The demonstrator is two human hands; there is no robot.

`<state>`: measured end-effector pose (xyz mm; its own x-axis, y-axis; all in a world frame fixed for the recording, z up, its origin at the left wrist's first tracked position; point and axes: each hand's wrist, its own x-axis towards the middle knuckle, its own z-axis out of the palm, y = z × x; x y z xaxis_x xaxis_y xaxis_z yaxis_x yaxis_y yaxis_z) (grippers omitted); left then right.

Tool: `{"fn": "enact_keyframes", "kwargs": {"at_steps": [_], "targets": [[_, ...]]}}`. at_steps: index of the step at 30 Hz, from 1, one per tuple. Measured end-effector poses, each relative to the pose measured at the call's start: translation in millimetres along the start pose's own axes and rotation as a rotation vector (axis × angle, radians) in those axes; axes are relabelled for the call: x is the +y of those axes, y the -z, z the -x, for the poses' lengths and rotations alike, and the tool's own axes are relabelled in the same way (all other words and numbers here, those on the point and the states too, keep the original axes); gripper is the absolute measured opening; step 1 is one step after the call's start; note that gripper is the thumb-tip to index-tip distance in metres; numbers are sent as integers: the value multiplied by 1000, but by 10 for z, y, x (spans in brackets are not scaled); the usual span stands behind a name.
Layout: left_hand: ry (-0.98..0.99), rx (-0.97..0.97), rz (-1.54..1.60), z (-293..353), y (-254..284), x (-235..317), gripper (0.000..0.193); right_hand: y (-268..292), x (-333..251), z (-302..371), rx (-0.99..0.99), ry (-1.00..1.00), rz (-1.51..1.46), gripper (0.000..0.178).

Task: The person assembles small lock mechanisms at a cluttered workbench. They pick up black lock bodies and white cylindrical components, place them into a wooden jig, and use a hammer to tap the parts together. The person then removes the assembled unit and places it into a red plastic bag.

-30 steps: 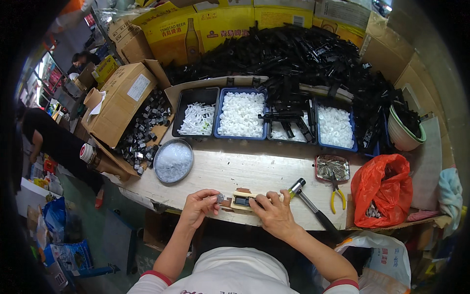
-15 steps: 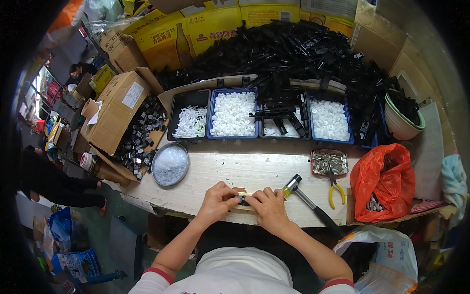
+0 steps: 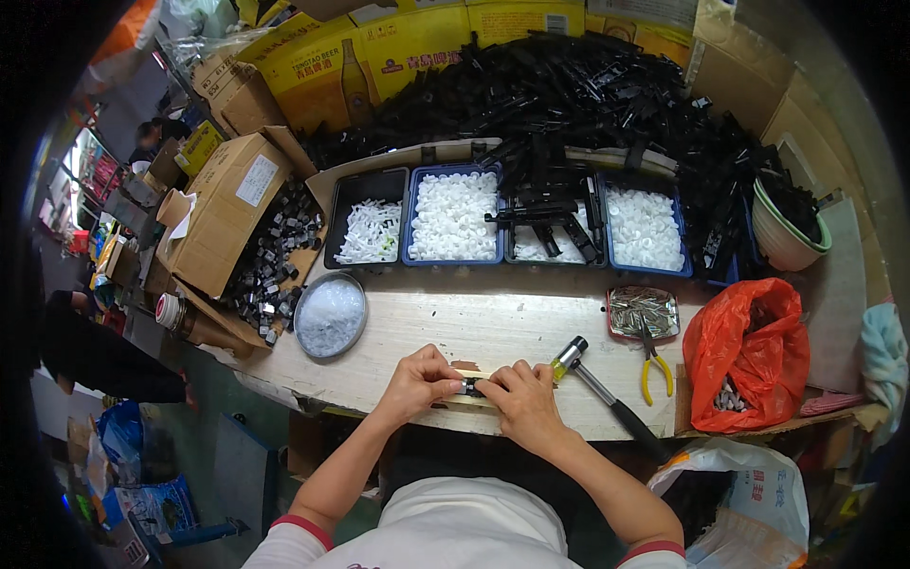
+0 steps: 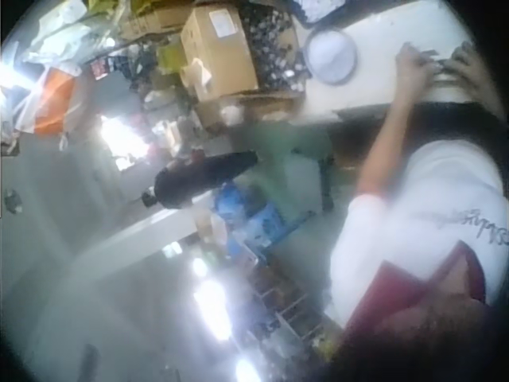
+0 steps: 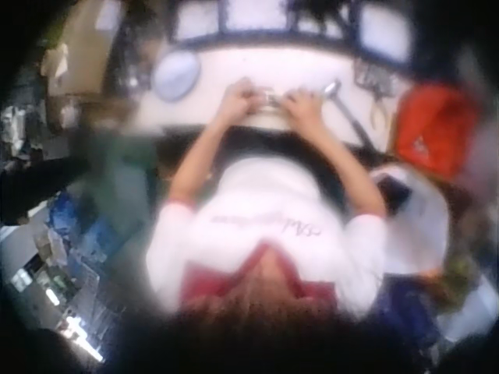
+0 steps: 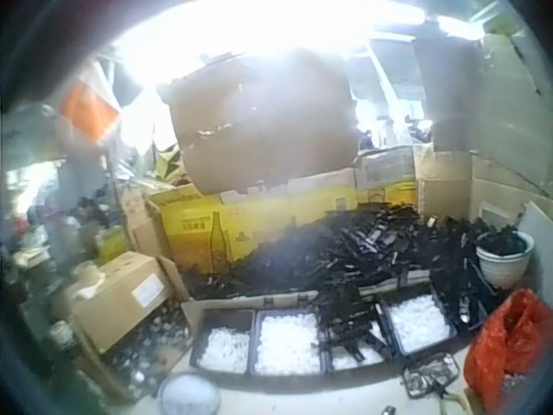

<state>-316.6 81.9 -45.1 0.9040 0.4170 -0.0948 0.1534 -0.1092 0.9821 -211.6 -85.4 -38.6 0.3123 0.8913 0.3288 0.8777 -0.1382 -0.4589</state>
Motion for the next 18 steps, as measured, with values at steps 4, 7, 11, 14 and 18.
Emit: {"fn": "enact_keyframes", "kwargs": {"at_steps": [4, 7, 11, 14, 18], "targets": [[-226, 84, -97, 83, -42, -189, 4, -24, 15, 16, 10, 13, 11, 38], [131, 99, 182, 28, -26, -7, 6, -4, 11, 12, 5, 9, 11, 38], [262, 37, 370, -13, -5, -7, 7, 12, 15, 22, -2, 13, 0, 38], [181, 92, 293, 59, -17, -36, 5, 2, 37, 25, 46, 30, -8, 36], [170, 75, 243, 98, -2, -13, 6, 219, 191, 179, 271, -108, 85, 25]]}}
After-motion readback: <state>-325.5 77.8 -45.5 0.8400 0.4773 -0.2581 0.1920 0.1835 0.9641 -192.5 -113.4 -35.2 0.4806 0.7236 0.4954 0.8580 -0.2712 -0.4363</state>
